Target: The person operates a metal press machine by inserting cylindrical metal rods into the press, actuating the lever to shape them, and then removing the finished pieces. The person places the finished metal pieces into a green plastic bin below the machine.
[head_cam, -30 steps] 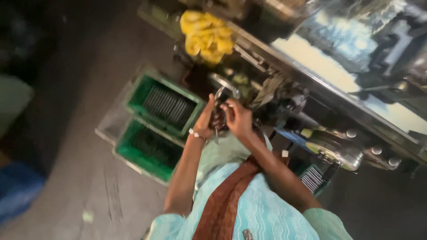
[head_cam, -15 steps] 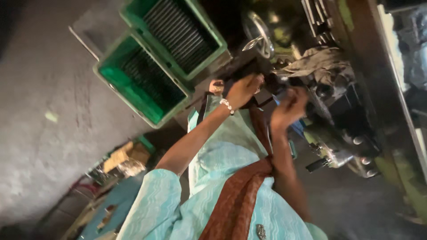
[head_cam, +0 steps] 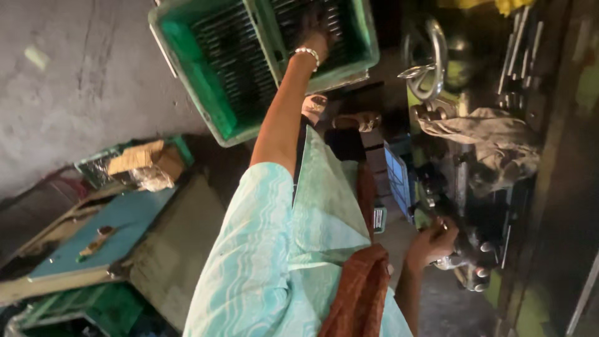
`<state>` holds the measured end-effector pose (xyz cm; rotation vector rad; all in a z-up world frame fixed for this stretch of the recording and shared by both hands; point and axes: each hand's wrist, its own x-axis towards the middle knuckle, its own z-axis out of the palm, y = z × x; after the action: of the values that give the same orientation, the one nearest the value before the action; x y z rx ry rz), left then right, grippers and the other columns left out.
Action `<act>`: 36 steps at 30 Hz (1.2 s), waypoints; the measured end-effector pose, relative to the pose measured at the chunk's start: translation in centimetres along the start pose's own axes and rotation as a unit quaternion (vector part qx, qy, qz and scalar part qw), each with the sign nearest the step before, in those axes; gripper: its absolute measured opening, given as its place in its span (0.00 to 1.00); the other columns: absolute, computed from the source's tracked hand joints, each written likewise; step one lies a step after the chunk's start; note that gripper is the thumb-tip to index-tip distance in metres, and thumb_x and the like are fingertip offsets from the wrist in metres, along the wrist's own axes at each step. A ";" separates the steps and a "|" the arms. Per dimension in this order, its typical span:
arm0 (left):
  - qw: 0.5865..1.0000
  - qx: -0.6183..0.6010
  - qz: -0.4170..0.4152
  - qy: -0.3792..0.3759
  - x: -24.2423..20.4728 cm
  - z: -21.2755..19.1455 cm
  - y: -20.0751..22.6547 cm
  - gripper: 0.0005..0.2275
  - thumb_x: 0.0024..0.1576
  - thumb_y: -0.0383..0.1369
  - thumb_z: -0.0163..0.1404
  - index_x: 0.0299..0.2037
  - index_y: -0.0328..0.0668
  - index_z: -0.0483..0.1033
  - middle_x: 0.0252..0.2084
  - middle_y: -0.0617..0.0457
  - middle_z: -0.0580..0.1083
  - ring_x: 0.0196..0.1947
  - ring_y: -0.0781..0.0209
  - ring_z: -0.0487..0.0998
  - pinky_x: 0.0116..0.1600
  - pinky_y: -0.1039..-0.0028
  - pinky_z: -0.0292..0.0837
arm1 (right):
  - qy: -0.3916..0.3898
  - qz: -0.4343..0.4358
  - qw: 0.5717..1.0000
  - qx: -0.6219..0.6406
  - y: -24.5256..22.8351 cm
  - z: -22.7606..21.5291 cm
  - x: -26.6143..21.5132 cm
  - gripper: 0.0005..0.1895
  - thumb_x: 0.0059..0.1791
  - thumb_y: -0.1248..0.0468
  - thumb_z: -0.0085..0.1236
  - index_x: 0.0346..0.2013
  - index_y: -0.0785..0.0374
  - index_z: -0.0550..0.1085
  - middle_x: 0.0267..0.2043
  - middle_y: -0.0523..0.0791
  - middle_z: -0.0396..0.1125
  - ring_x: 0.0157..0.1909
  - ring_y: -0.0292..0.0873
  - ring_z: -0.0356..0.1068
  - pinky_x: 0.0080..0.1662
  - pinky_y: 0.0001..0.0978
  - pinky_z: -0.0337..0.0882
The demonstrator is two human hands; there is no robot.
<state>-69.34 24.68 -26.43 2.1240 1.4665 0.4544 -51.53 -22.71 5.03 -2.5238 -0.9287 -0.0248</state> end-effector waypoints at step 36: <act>0.957 0.174 -0.231 0.013 -11.5 -2.7 -19.0 0.17 0.60 0.25 0.43 0.59 0.48 0.71 0.53 0.39 0.71 0.52 0.39 0.71 0.54 0.50 0.69 | -0.144 -0.050 0.988 0.021 2.3 3.9 1.4 0.07 0.60 0.68 0.57 0.49 0.71 0.75 0.40 0.54 0.74 0.38 0.45 0.73 0.40 0.35 0.72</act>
<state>-89.36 19.86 -35.16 1.9255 2.1100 0.0499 -49.53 -21.77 0.83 -2.4808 -1.1523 0.3345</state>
